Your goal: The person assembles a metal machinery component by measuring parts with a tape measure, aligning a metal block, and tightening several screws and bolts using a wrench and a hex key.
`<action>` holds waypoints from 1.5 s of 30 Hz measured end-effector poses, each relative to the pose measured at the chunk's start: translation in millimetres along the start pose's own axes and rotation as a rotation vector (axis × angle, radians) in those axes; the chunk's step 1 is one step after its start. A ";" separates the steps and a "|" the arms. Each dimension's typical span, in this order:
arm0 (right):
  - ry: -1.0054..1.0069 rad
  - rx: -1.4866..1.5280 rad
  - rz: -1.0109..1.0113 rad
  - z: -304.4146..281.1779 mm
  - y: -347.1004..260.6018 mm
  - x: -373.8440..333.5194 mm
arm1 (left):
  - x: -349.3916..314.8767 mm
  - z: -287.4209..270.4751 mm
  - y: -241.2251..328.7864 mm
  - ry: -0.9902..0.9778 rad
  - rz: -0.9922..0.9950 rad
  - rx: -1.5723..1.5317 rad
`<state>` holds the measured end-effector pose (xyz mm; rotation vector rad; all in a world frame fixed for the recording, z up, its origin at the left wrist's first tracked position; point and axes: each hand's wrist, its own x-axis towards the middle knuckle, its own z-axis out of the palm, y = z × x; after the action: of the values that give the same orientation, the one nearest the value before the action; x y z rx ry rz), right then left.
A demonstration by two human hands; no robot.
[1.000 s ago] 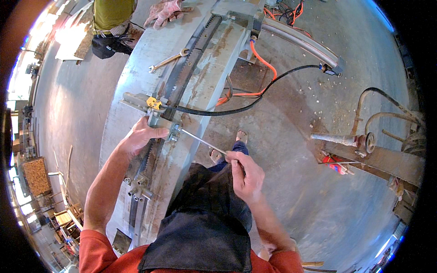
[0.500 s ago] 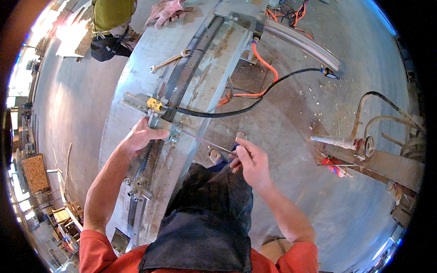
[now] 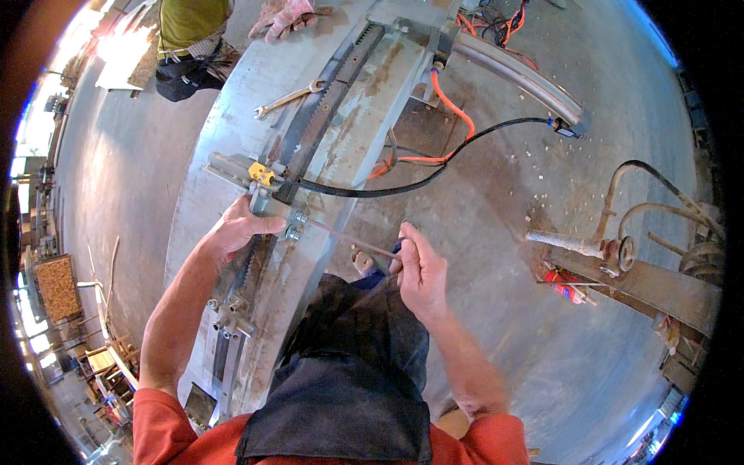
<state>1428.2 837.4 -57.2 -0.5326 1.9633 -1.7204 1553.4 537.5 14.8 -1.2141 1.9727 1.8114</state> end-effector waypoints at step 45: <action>-0.237 0.439 0.766 2.9 -26.2 -17.7 | 7.6 -6.1 -14.9 -0.098 0.146 -0.020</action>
<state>1443.8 841.7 -29.8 0.1615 1.3025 -1.4218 1560.7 530.1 0.4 -0.9895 2.0409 1.9237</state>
